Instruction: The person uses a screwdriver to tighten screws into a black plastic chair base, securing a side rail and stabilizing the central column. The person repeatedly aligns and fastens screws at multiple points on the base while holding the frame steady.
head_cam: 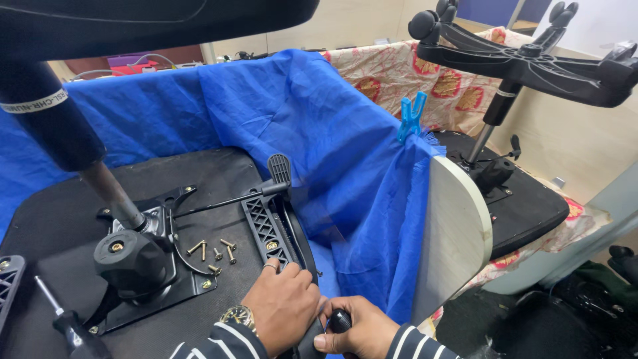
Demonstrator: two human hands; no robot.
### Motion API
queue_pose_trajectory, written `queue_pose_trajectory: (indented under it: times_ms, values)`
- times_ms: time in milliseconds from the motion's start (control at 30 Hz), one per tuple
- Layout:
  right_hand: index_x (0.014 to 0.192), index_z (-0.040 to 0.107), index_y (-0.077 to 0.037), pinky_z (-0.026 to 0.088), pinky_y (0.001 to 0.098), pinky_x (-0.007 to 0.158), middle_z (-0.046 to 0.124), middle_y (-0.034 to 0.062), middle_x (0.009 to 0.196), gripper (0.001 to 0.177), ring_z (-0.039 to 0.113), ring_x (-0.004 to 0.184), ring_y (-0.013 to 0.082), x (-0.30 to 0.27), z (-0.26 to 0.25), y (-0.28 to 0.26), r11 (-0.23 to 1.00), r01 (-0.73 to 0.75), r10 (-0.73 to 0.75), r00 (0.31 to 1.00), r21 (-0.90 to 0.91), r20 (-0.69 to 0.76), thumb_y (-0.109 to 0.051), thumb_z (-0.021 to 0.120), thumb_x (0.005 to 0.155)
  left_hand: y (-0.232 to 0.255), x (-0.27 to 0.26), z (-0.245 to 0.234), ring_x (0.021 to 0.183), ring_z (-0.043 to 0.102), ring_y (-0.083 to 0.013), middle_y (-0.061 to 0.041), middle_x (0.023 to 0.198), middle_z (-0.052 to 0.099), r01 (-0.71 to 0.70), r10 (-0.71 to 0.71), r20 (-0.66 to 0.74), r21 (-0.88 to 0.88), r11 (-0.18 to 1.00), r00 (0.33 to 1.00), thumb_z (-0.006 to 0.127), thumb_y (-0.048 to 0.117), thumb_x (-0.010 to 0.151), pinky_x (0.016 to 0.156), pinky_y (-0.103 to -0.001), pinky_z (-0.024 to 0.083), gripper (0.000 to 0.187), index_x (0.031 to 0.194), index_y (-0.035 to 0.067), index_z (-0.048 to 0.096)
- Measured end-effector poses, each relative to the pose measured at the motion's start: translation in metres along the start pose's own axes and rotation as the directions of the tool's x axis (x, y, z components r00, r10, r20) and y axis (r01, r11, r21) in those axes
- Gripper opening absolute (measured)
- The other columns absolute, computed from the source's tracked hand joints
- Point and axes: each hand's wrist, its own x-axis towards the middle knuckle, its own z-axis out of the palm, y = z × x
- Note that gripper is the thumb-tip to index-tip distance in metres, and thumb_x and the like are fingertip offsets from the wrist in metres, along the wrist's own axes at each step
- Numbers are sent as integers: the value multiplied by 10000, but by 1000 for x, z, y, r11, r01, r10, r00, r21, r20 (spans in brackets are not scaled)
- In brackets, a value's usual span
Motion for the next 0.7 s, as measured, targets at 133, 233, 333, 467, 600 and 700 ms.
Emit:
queue_pose_trajectory:
  times_ms: [133, 233, 333, 467, 600, 700]
  values:
    - [1006, 718, -115, 462, 196, 640, 612, -72, 741, 268, 536, 664, 31, -2, 2, 1, 998, 59, -59, 998, 0, 2, -157, 875, 793, -3, -3, -6, 901, 611, -306, -100, 879, 635, 104, -94, 194, -40, 994, 976, 622, 324, 898, 901, -592, 420, 230, 881, 98, 665]
    - [926, 669, -70, 443, 221, 599, 595, -47, 708, 264, 530, 636, 50, -3, 0, 4, 1000, 6, -7, 1000, -3, -16, -157, 886, 804, -6, -11, -11, 876, 613, -317, -116, 870, 628, 20, -6, 99, -142, 990, 995, 650, 287, 832, 792, -555, 447, 221, 935, 91, 657]
    - [898, 644, -63, 439, 224, 585, 594, -42, 699, 283, 533, 627, 52, -2, 1, 3, 1000, -7, 7, 1000, -21, -22, -165, 890, 802, -12, -17, -9, 853, 618, -297, -101, 843, 624, -78, 84, 49, -113, 991, 995, 657, 275, 820, 790, -548, 454, 219, 932, 86, 650]
    - [870, 627, -51, 422, 229, 565, 583, -35, 681, 301, 518, 605, 60, -4, 0, 1, 1000, -21, 21, 1000, -10, -16, -176, 896, 815, -13, -16, -3, 910, 614, -279, -69, 894, 613, -48, 50, 98, -29, 998, 994, 632, 404, 970, 870, -550, 453, 301, 884, 116, 639]
    - [899, 652, -75, 436, 217, 576, 609, -52, 692, 258, 532, 613, 46, -4, 0, 2, 999, -28, 28, 1000, 16, 0, -173, 875, 812, -6, -20, -6, 859, 601, -316, -104, 882, 596, 45, -40, 52, -116, 992, 998, 674, 370, 866, 793, -545, 454, 301, 978, 91, 649]
    - [896, 630, -75, 426, 221, 545, 602, -47, 672, 280, 522, 585, 50, -1, -1, 4, 999, -39, 39, 999, 37, 1, -154, 880, 799, -12, -23, -12, 850, 600, -281, -95, 860, 590, -23, 41, 99, -173, 985, 994, 644, 295, 860, 711, -457, 456, 227, 953, 88, 627]
